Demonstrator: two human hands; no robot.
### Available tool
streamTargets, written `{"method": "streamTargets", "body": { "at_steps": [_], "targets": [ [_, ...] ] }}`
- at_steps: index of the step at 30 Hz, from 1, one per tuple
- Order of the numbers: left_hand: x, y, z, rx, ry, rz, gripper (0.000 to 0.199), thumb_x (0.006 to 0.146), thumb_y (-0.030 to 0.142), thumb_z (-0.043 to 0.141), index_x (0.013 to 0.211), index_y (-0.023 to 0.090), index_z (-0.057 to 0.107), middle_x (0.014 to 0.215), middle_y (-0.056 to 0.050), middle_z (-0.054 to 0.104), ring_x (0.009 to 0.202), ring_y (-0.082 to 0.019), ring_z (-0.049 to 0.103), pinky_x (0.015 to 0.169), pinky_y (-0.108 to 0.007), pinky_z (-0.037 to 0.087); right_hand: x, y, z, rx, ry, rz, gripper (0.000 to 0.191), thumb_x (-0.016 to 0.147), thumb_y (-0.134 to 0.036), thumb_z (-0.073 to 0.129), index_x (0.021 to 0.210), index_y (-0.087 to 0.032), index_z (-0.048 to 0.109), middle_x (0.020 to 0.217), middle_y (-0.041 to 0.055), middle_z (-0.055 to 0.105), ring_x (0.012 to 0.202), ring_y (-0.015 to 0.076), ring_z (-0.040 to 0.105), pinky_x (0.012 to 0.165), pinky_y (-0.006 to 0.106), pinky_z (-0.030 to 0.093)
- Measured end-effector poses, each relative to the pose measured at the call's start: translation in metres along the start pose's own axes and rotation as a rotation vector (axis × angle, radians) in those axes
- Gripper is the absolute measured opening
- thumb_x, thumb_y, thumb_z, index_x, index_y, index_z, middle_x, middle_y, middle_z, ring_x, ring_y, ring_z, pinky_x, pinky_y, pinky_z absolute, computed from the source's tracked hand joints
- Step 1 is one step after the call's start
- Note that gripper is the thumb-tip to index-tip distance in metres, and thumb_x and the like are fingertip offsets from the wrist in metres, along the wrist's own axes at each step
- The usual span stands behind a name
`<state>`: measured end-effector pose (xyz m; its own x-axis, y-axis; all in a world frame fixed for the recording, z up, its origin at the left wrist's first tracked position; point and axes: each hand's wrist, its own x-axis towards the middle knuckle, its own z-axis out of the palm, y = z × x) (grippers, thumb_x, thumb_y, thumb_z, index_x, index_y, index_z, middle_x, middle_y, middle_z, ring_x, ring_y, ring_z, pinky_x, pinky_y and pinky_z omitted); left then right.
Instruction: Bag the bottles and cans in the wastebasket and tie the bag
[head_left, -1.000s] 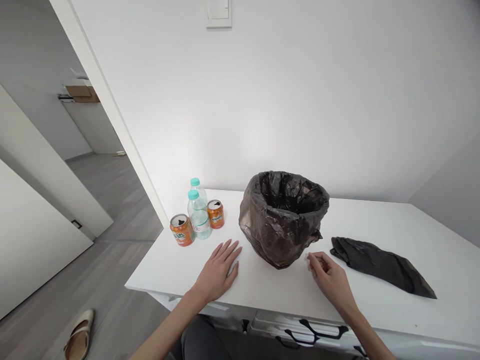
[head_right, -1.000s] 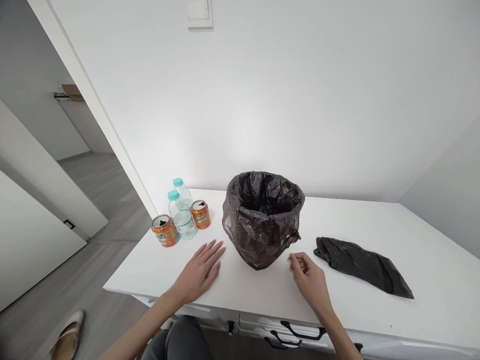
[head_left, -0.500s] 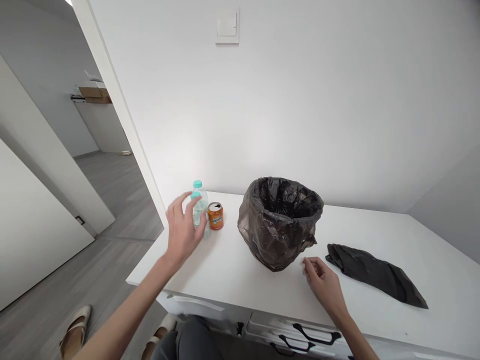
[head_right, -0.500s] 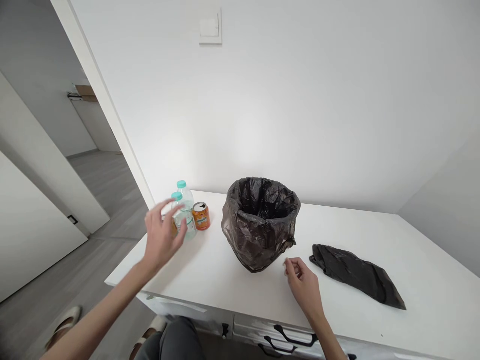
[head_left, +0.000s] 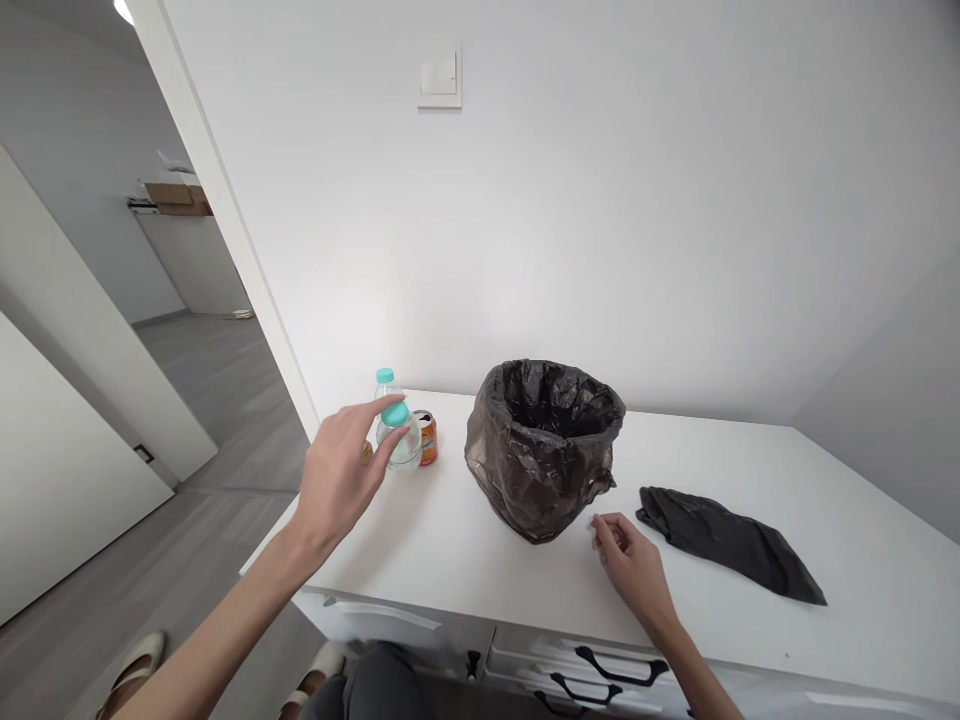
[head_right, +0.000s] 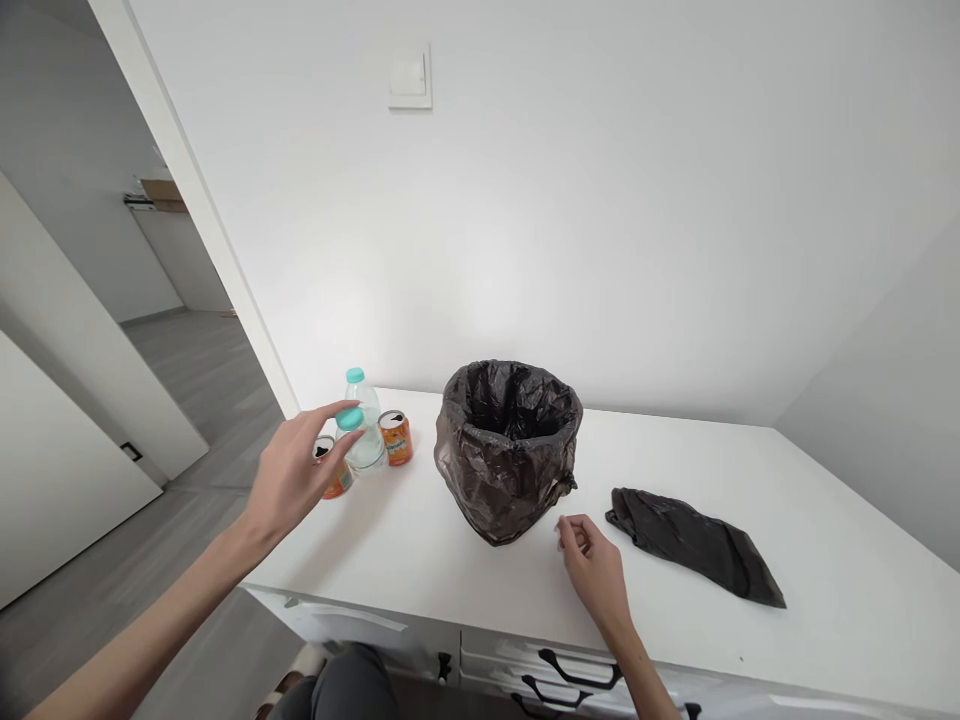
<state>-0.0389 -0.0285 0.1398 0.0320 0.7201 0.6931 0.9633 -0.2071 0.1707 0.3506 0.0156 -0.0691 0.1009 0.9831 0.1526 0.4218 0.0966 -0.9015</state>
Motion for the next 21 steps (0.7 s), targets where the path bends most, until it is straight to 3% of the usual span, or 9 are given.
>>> {"method": "streamTargets", "body": {
  "at_steps": [6, 9, 11, 14, 21],
  "targets": [
    [0.038, 0.091, -0.076, -0.151, 0.384, 0.103, 0.043, 0.104, 0.047, 0.062, 0.143, 0.033, 0.054, 0.131, 0.000, 0.072, 0.117, -0.025, 0.073, 0.102, -0.047, 0.060, 0.002, 0.003, 0.000, 0.012, -0.009, -0.004, 0.049, 0.095, -0.071, 0.054, 0.084, -0.025, 0.067, 0.071, 0.0043, 0.070, 0.062, 0.0222, 0.060, 0.060, 0.031, 0.045],
    [0.065, 0.124, -0.087, -0.295, 0.390, 0.168, 0.040, 0.106, 0.051, 0.054, 0.142, 0.032, 0.053, 0.133, 0.001, 0.069, 0.125, -0.027, 0.070, 0.098, -0.052, 0.062, 0.004, 0.003, 0.001, 0.018, -0.007, -0.007, 0.049, 0.096, -0.070, 0.053, 0.085, -0.024, 0.067, 0.071, 0.0041, 0.070, 0.063, 0.0220, 0.061, 0.061, 0.031, 0.045],
    [0.081, 0.135, -0.079, -0.355, 0.273, 0.181, 0.040, 0.107, 0.055, 0.048, 0.138, 0.031, 0.056, 0.133, 0.000, 0.070, 0.124, -0.028, 0.071, 0.091, -0.049, 0.065, 0.004, 0.002, 0.002, 0.014, -0.009, -0.008, 0.049, 0.096, -0.070, 0.052, 0.085, -0.024, 0.066, 0.070, 0.0037, 0.069, 0.063, 0.0218, 0.060, 0.062, 0.031, 0.045],
    [0.098, 0.139, -0.053, -0.482, 0.043, 0.201, 0.033, 0.103, 0.049, 0.056, 0.130, 0.030, 0.062, 0.129, -0.002, 0.074, 0.115, -0.024, 0.074, 0.085, -0.038, 0.066, 0.005, 0.001, 0.003, 0.003, -0.012, 0.005, 0.050, 0.095, -0.071, 0.051, 0.083, -0.024, 0.065, 0.069, 0.0030, 0.068, 0.064, 0.0215, 0.060, 0.063, 0.030, 0.044],
    [0.118, 0.121, 0.019, -0.596, -0.443, 0.218, 0.029, 0.095, 0.036, 0.068, 0.121, 0.026, 0.067, 0.111, -0.001, 0.079, 0.102, -0.021, 0.076, 0.093, -0.035, 0.060, 0.006, 0.000, 0.004, 0.022, -0.023, 0.024, 0.050, 0.095, -0.071, 0.050, 0.085, -0.024, 0.064, 0.070, 0.0020, 0.066, 0.064, 0.0203, 0.058, 0.065, 0.030, 0.043]
  ]
}}
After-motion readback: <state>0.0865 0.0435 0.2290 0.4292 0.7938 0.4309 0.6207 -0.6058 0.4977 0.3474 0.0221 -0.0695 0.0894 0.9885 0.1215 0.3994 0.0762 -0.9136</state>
